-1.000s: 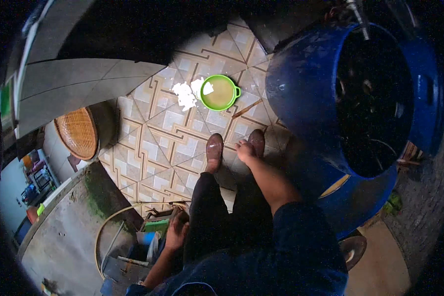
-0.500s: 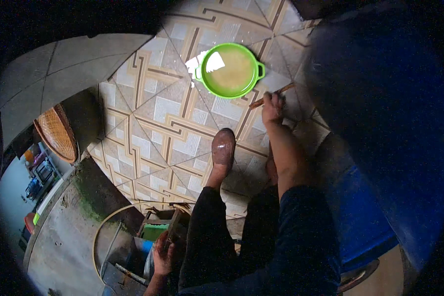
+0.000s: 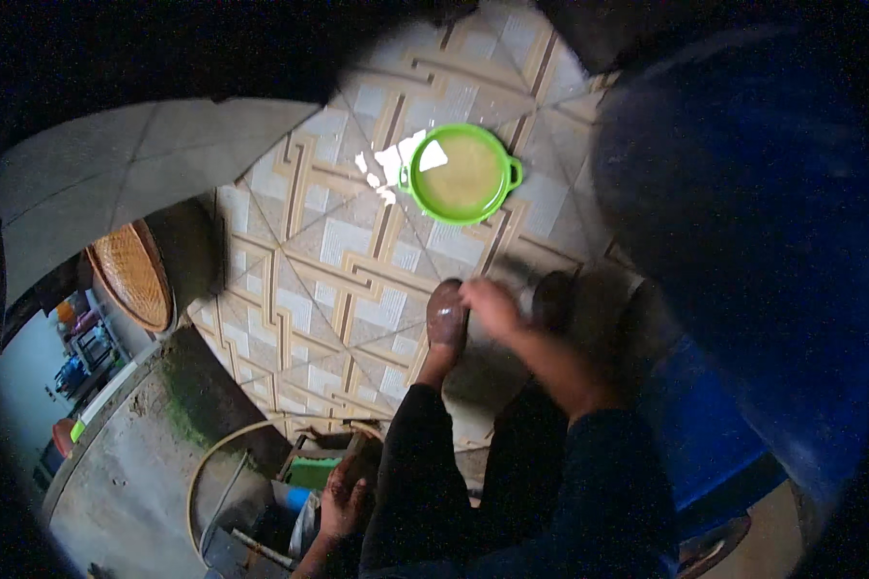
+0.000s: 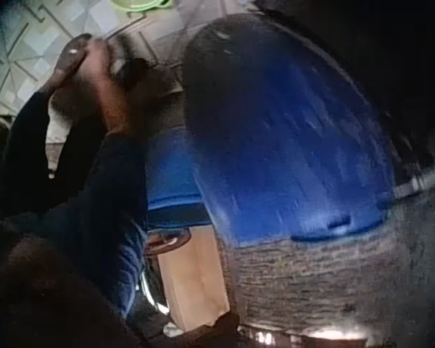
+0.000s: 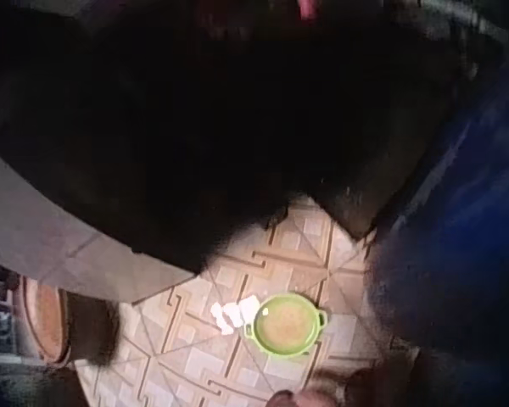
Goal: The person washes a blue plastic barrel and its lid by hand with water and a steel wool scrubber, then pours water to rinse both parts.
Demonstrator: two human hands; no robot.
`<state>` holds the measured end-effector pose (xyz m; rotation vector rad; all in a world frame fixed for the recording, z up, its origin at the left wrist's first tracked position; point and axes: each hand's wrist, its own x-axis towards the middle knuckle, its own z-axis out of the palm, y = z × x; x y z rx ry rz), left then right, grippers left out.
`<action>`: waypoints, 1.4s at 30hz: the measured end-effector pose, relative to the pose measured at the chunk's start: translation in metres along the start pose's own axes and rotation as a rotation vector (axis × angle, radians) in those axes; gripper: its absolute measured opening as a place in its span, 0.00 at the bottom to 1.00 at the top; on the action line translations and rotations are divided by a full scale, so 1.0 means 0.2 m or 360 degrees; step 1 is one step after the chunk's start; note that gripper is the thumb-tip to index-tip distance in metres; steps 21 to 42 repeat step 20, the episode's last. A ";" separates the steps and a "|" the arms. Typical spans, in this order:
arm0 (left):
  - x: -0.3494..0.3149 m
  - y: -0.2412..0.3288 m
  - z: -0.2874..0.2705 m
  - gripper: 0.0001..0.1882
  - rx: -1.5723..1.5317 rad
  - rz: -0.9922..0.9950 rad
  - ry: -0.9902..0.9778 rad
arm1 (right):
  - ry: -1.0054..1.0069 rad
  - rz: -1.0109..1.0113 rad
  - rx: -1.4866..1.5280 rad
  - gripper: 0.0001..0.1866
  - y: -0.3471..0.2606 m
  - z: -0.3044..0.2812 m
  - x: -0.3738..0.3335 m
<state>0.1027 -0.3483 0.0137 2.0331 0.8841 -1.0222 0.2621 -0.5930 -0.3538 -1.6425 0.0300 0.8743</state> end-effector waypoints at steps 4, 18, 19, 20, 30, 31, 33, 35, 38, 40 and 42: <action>0.02 0.15 -0.01 0.32 0.0010 0.0252 0.0027 | -0.0247 0.0173 -0.0225 0.10 -0.60 0.26 -0.38; -0.26 0.40 -0.23 0.16 -0.0916 0.0516 -0.0309 | -0.0382 0.0470 0.0372 0.11 -1.86 0.04 -0.82; -0.28 0.36 -0.23 0.16 -0.0939 0.0587 -0.0210 | -0.0268 0.0228 -0.0077 0.16 -1.95 0.02 -0.79; -0.31 0.37 -0.26 0.16 -0.0969 0.0609 -0.0174 | -0.0148 -0.0020 -0.0524 0.21 -2.02 -0.01 -0.74; -0.31 0.37 -0.26 0.16 -0.0969 0.0609 -0.0174 | -0.0148 -0.0020 -0.0524 0.21 -2.02 -0.01 -0.74; -0.31 0.37 -0.26 0.16 -0.0969 0.0609 -0.0174 | -0.0148 -0.0020 -0.0524 0.21 -2.02 -0.01 -0.74; -0.31 0.37 -0.26 0.16 -0.0969 0.0609 -0.0174 | -0.0148 -0.0020 -0.0524 0.21 -2.02 -0.01 -0.74; -0.31 0.37 -0.26 0.16 -0.0969 0.0609 -0.0174 | -0.0148 -0.0020 -0.0524 0.21 -2.02 -0.01 -0.74; -0.31 0.37 -0.26 0.16 -0.0969 0.0609 -0.0174 | -0.0148 -0.0020 -0.0524 0.21 -2.02 -0.01 -0.74; -0.31 0.37 -0.26 0.16 -0.0969 0.0609 -0.0174 | -0.0148 -0.0020 -0.0524 0.21 -2.02 -0.01 -0.74; -0.31 0.37 -0.26 0.16 -0.0969 0.0609 -0.0174 | -0.0148 -0.0020 -0.0524 0.21 -2.02 -0.01 -0.74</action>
